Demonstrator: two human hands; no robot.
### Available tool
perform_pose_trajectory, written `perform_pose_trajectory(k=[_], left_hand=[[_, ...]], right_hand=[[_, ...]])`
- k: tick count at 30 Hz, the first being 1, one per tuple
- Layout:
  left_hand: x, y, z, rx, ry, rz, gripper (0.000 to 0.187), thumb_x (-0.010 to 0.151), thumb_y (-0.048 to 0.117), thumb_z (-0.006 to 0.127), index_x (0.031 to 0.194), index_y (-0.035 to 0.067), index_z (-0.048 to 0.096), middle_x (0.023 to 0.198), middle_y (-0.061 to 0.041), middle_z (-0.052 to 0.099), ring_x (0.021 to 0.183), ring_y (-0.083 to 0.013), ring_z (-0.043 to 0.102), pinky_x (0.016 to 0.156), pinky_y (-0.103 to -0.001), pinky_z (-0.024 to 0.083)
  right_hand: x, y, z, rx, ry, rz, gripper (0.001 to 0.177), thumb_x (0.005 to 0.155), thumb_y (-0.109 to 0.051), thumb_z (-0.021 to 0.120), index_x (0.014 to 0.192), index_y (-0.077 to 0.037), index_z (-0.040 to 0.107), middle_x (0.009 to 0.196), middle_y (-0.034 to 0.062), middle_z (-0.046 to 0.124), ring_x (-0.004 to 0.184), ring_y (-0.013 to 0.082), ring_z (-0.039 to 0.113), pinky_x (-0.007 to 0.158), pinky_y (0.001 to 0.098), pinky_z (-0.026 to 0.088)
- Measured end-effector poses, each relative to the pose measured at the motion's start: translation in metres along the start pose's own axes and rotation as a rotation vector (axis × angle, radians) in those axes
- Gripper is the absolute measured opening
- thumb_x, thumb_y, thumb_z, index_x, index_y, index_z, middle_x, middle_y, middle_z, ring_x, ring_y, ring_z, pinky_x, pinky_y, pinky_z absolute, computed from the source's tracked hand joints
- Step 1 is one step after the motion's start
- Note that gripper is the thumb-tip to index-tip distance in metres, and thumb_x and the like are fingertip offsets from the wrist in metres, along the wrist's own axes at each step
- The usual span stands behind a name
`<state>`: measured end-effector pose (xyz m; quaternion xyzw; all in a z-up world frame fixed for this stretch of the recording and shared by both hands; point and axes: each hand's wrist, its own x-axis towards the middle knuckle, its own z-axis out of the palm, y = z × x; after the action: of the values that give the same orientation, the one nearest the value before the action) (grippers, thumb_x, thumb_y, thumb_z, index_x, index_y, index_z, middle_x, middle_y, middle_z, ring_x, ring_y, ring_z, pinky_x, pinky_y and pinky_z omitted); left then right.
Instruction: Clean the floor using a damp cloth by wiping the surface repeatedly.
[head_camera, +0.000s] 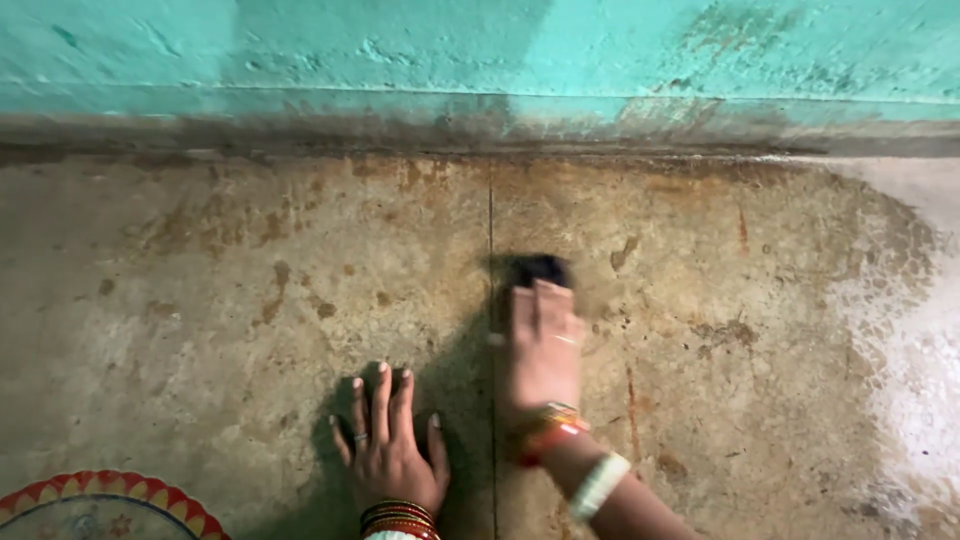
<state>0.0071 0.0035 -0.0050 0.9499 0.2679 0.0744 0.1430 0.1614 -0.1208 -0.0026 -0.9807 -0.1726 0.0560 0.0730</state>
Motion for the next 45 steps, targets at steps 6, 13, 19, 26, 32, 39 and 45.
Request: perform_pose_trajectory(k=[6,13,19,26,32,39,45], left_hand=[[-0.002,-0.007,0.011,0.018,0.012,0.011,0.065,0.088,0.048,0.052,0.146,0.019,0.049,0.162,-0.002,0.035,0.151,-0.0309,0.026,0.118,-0.066,0.015],[-0.003,-0.002,0.002,0.033,-0.006,0.019,0.063,0.089,0.045,0.051,0.146,0.019,0.049,0.162,-0.004,0.036,0.151,-0.0332,0.026,0.117,-0.066,0.014],[-0.001,0.002,-0.001,-0.01,0.046,0.021,0.064,0.086,0.04,0.057,0.146,0.019,0.05,0.16,-0.005,0.038,0.15,-0.0337,0.03,0.118,-0.067,0.016],[-0.001,0.001,0.004,-0.002,0.052,0.019,0.061,0.087,0.04,0.057,0.145,0.019,0.053,0.161,-0.004,0.039,0.151,-0.034,0.03,0.118,-0.067,0.018],[-0.003,-0.001,0.004,0.015,0.037,0.02,0.061,0.09,0.045,0.052,0.145,0.018,0.053,0.161,-0.003,0.039,0.151,-0.0332,0.029,0.118,-0.067,0.018],[-0.004,0.005,-0.002,0.022,0.023,-0.005,0.058,0.09,0.041,0.054,0.145,0.02,0.054,0.162,-0.002,0.04,0.152,-0.0331,0.03,0.118,-0.067,0.019],[-0.004,0.002,0.003,0.002,0.082,0.03,0.062,0.086,0.038,0.059,0.145,0.018,0.054,0.161,-0.004,0.041,0.151,-0.0352,0.033,0.118,-0.068,0.021]], right_hand=[[0.092,-0.017,-0.001,-0.112,-0.006,-0.395,0.065,0.096,-0.04,0.051,0.156,-0.019,0.033,0.165,0.0072,0.024,0.151,0.0284,0.02,0.12,0.056,0.016],[0.121,0.15,-0.035,-0.091,0.067,-0.06,0.062,0.101,-0.037,0.048,0.16,-0.022,0.036,0.169,0.0053,0.027,0.155,0.0274,0.023,0.123,0.0557,0.018],[0.036,0.154,-0.005,-0.111,0.322,0.004,0.065,0.107,-0.046,0.053,0.158,-0.01,0.037,0.165,0.0183,0.03,0.153,0.0388,0.026,0.123,0.0564,0.024],[0.021,0.01,-0.019,0.007,-0.043,-0.421,0.075,0.088,-0.043,0.063,0.154,-0.017,0.039,0.166,0.01,0.026,0.152,0.0326,0.022,0.121,0.0541,0.021],[0.121,0.073,-0.004,-0.225,0.016,-0.457,0.069,0.096,-0.04,0.052,0.159,-0.024,0.03,0.167,0.0093,0.023,0.148,0.0322,0.027,0.118,0.0578,0.022],[0.104,0.268,-0.043,-0.088,0.286,0.055,0.062,0.1,-0.037,0.053,0.157,-0.014,0.042,0.164,0.0174,0.036,0.151,0.0393,0.033,0.117,0.0619,0.026],[-0.004,0.253,0.01,-0.162,0.298,0.159,0.072,0.096,-0.036,0.057,0.161,-0.012,0.036,0.168,0.0182,0.031,0.152,0.0402,0.027,0.118,0.0618,0.023]])
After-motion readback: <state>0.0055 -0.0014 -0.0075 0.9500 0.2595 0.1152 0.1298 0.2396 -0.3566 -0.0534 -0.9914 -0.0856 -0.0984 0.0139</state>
